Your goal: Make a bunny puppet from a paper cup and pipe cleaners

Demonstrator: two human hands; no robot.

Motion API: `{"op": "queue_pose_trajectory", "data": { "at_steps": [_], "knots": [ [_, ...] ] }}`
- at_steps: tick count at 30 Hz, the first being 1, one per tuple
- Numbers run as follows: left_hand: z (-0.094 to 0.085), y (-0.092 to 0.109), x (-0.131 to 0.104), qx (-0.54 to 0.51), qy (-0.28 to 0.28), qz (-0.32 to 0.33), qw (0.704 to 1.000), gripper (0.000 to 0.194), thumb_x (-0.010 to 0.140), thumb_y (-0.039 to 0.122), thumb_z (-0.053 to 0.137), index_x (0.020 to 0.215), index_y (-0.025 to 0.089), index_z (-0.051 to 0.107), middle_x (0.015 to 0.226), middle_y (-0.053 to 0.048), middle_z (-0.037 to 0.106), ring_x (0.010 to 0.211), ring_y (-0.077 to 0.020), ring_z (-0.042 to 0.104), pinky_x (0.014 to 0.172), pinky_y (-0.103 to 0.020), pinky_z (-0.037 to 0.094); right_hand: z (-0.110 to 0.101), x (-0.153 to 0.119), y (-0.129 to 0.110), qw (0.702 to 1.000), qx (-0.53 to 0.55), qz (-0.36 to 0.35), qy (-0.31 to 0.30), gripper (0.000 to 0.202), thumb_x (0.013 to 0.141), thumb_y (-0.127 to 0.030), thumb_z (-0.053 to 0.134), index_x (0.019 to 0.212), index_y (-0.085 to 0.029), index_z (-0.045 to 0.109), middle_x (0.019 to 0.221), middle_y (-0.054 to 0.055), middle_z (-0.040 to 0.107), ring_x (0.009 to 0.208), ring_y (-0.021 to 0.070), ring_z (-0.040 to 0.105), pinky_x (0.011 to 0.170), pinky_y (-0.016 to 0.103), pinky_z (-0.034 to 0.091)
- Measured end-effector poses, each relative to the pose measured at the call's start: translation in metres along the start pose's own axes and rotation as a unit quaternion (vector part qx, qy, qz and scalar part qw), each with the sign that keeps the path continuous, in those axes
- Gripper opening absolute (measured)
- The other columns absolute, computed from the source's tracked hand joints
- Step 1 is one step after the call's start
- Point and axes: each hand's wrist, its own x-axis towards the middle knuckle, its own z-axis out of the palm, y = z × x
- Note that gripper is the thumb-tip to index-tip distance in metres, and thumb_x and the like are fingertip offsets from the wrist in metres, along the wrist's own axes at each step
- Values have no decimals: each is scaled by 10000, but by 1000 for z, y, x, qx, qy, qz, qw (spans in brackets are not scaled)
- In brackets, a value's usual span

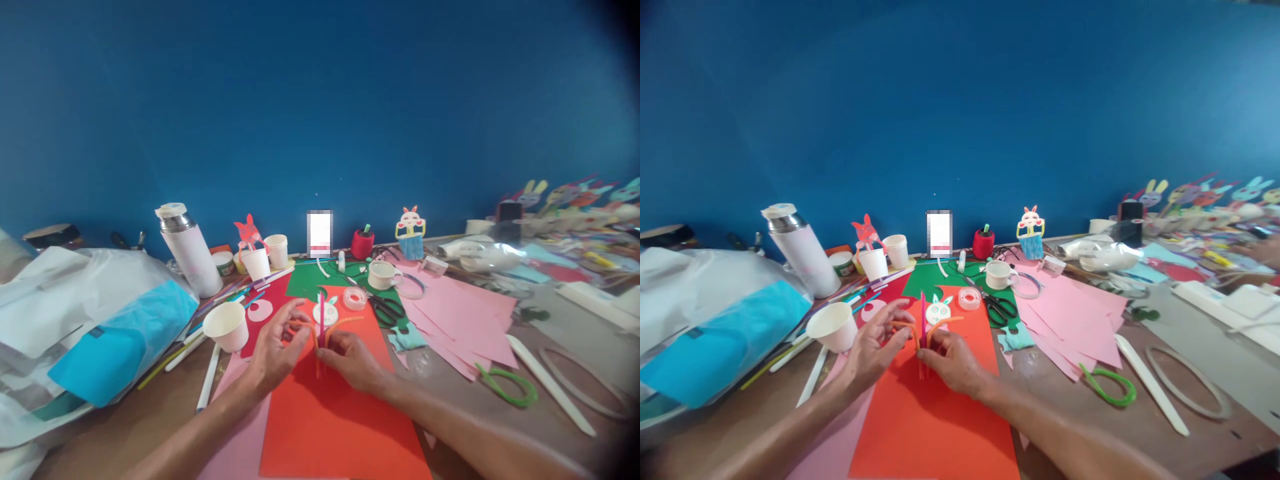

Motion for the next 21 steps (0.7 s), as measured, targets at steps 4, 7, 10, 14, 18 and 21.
{"op": "queue_pose_trajectory", "data": {
  "at_steps": [4,7,10,14,18,21],
  "knots": [
    [0,0,2,-100,4,-66,993,483,752,302,518,1187,206,333,1113,-88,460,686,-102,568,546,-224,469,-2,1,1,1000,5,7,17,257,729,-380,546,627,-167,446,533,-56,383,483,70,341,459,199,281],
    [-1,-3,4,-135,-9,-108,985,467,749,336,518,1163,185,363,1067,-86,496,674,-108,574,558,-233,467,-4,2,0,999,-10,14,27,269,725,-382,551,610,-169,432,527,-54,381,482,71,337,455,201,273],
    [-3,-6,5,-133,-16,-124,983,448,758,340,510,1158,171,404,874,-48,573,654,-119,573,572,-237,458,-6,2,1,1000,-16,12,24,250,725,-366,551,617,-166,447,536,-49,394,490,73,345,462,203,281],
    [-2,-7,5,-155,-28,-126,979,364,758,337,510,1070,149,503,785,-40,588,641,-125,560,556,-236,449,-8,3,3,999,-8,16,32,241,723,-364,560,629,-161,469,534,-50,403,485,70,348,454,198,281],
    [6,-9,2,-144,-88,-123,978,280,744,342,532,913,130,601,711,-27,574,620,-114,521,558,-219,414,-6,5,2,1000,16,8,25,269,728,-406,562,661,-152,501,559,-40,435,508,74,370,462,192,300],
    [10,-10,0,-79,-88,-59,991,188,729,313,558,755,147,642,700,-7,545,662,-113,486,622,-223,386,-3,6,0,999,32,-10,4,301,742,-441,544,717,-141,544,606,-22,480,548,86,409,496,198,330]
  ]
}}
